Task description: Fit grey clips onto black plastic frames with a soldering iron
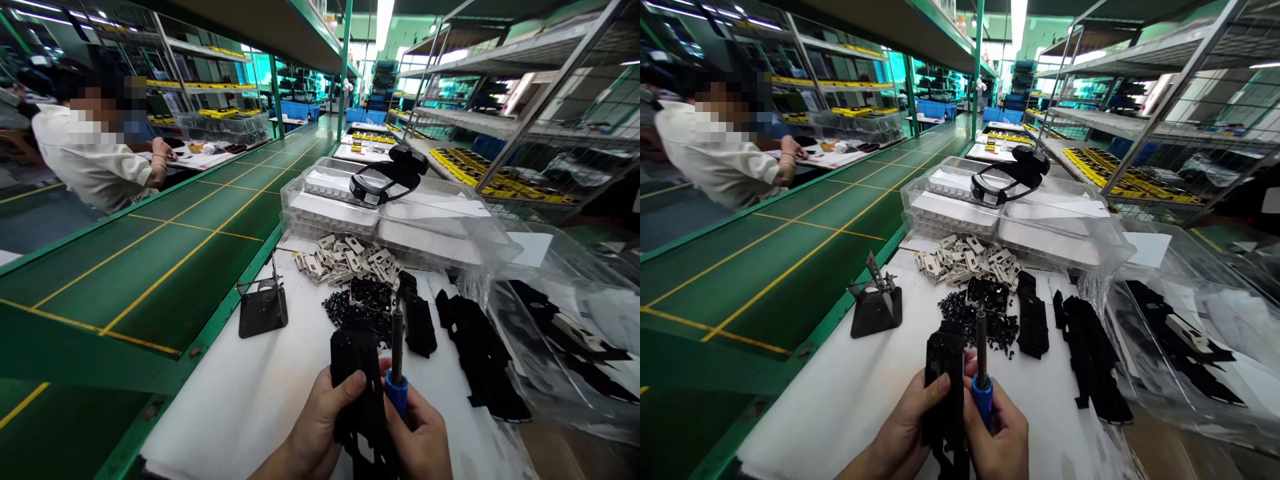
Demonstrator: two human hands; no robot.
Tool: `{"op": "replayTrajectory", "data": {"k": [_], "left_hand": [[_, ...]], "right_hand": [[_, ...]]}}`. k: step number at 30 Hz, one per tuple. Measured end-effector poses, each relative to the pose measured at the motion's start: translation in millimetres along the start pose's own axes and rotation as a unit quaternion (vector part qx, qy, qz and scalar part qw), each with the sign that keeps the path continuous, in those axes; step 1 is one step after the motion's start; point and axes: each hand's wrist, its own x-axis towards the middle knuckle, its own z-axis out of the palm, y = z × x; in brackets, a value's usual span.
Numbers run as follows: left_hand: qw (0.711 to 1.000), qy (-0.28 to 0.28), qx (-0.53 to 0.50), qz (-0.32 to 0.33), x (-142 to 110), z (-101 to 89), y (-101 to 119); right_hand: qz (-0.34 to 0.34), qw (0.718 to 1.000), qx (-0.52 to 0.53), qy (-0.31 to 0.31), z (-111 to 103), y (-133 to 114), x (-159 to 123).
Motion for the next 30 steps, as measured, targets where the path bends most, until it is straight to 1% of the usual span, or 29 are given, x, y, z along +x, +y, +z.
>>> {"op": "replayTrajectory", "data": {"k": [1,3,4,5,7,9,11,14,18,20,22,25,27,30], "left_hand": [[1.000,0.005,-0.001,0.001,-0.9,0.2,1.6],[0.999,0.034,0.002,0.007,-2.6,2.0,3.9],[0.998,0.054,0.002,0.008,-3.1,3.3,4.5],[0.997,0.073,0.001,0.008,-3.4,4.9,4.9],[0.996,0.093,0.006,0.010,-3.1,7.7,5.4],[0.995,0.094,0.019,0.019,-2.3,9.5,5.9],[0.994,0.100,0.039,0.027,-2.2,9.9,6.5],[0.992,0.104,0.058,0.026,-3.9,8.3,7.3],[0.992,0.096,0.083,0.025,-7.2,5.8,8.2],[0.992,0.092,0.088,0.025,-8.7,5.9,8.4],[0.993,0.081,0.080,0.025,-10.5,7.1,8.3],[0.993,0.073,0.083,0.031,-13.2,9.9,8.2],[0.989,0.082,0.118,0.044,-13.3,10.6,8.9],[0.971,0.089,0.208,0.082,-7.1,5.5,12.8]], "right_hand": [[-0.017,1.000,-0.003,0.003,-1.4,1.5,-0.7],[-0.038,0.998,0.009,0.041,-3.0,4.9,-3.3],[-0.037,0.997,0.021,0.061,-3.5,6.7,-4.8],[-0.028,0.996,0.030,0.078,-4.0,8.5,-6.3],[0.000,0.994,0.028,0.107,-4.6,11.0,-8.6],[0.013,0.992,-0.004,0.125,-4.0,11.1,-9.9],[0.011,0.989,-0.049,0.141,-1.8,8.4,-10.2],[0.013,0.989,-0.070,0.131,2.8,1.2,-10.1],[0.062,0.994,-0.043,0.084,5.8,-8.5,-11.4],[0.072,0.993,-0.043,0.082,5.8,-11.3,-13.2],[0.061,0.991,-0.052,0.104,6.3,-12.3,-15.5],[0.017,0.989,-0.064,0.133,9.8,-10.7,-17.6],[-0.010,0.991,-0.053,0.122,13.3,-7.6,-16.4],[-0.019,0.995,-0.055,0.080,12.5,0.4,-8.3]]}}
